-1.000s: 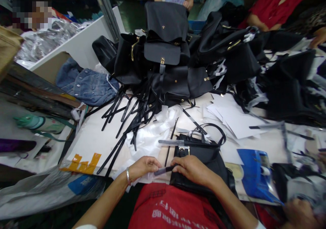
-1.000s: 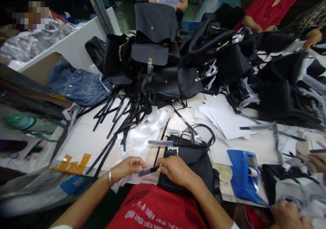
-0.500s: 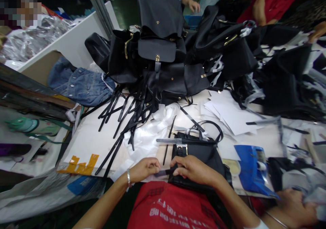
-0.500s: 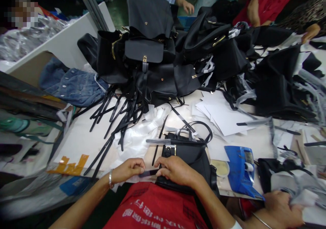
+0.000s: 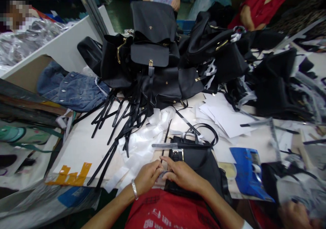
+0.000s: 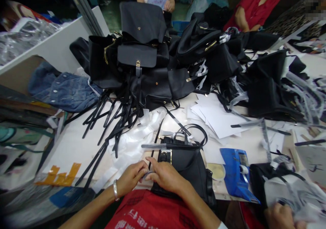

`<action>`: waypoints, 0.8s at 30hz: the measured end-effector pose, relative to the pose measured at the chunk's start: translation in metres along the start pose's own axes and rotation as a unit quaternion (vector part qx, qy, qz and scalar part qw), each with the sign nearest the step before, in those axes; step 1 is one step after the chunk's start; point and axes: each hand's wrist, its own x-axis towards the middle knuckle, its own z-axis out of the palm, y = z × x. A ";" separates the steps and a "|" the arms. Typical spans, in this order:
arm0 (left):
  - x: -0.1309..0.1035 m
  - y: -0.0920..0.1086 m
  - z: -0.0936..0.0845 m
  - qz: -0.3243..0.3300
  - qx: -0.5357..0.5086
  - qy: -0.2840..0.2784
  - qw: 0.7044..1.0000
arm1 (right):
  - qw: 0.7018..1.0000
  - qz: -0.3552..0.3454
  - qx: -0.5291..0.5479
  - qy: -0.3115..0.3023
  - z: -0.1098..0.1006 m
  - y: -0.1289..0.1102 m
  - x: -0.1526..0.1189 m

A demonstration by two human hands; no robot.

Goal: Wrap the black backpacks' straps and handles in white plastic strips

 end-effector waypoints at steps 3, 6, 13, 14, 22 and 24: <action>0.005 -0.010 -0.004 -0.027 0.041 0.035 0.998 | 1.000 0.024 -0.008 0.017 -0.014 0.019 -0.009; 0.019 -0.011 -0.002 -0.028 0.049 0.075 0.996 | 0.996 0.074 -0.033 0.040 -0.026 0.035 -0.012; 0.075 0.005 0.019 0.086 0.061 0.080 0.991 | 0.991 0.086 -0.071 0.078 -0.028 0.043 0.012; 0.084 0.005 0.020 0.095 0.065 0.096 0.989 | 0.988 0.095 -0.071 0.098 -0.029 0.046 0.015; 0.137 -0.020 0.026 0.023 0.109 0.016 0.994 | 0.972 0.134 -0.116 0.152 -0.024 0.079 0.045; 0.141 -0.025 0.026 -0.003 0.112 0.001 0.994 | 0.971 0.141 -0.127 0.144 -0.023 0.083 0.047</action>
